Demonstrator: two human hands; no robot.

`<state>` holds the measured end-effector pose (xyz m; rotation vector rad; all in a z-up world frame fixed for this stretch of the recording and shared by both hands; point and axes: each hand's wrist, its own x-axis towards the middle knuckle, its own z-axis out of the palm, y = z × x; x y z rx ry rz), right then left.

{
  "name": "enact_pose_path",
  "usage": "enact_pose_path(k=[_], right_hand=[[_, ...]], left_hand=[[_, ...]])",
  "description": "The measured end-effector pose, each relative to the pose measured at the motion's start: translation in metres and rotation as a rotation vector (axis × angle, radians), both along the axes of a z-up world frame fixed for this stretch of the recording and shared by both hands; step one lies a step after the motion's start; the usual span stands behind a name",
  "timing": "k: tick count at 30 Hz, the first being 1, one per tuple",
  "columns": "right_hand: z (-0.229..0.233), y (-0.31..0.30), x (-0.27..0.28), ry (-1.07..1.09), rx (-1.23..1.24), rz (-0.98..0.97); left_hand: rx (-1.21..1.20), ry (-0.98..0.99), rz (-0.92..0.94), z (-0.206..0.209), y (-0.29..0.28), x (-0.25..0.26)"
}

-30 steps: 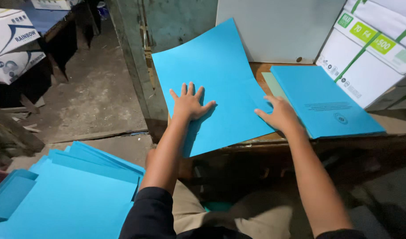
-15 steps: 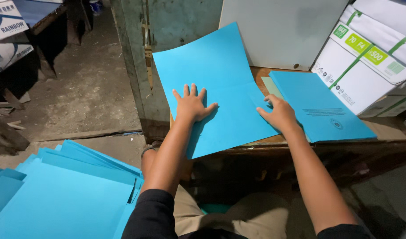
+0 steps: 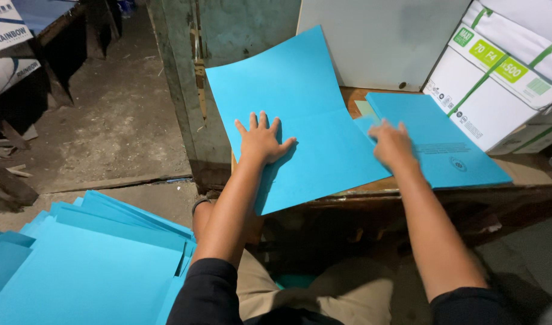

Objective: The person folds light blue paper sheets on a wooden table, pressing the creases with both hands. The person repeatedly picks up sheets, folds them in half, and places them into a stack.

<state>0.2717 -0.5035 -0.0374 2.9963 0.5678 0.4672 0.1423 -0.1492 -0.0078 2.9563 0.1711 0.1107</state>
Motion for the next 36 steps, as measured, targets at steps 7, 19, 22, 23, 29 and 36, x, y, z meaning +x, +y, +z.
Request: enact_pose_path(k=[7,19,22,23,29,36], right_hand=[[-0.01,0.011,0.026,0.298,0.221,-0.032],[0.006,0.027,0.006,0.271,0.173,-0.051],[0.009,0.011,-0.021,0.259,0.123,-0.038],[0.01,0.006,-0.035,0.251,0.17,-0.027],[-0.007,-0.013,-0.047,0.229,0.167,-0.017],[0.015,0.121,-0.081,0.37,0.331,0.188]], left_hand=[[0.045,0.002,0.003,-0.002,-0.002,0.002],[0.019,0.034,0.008,0.007,-0.005,-0.004],[0.016,0.035,0.009,0.002,-0.004,0.0],[0.019,0.024,0.013,0.0,-0.003,0.001],[0.025,0.016,0.022,-0.002,-0.003,0.004],[0.041,-0.012,-0.027,-0.004,0.0,0.001]])
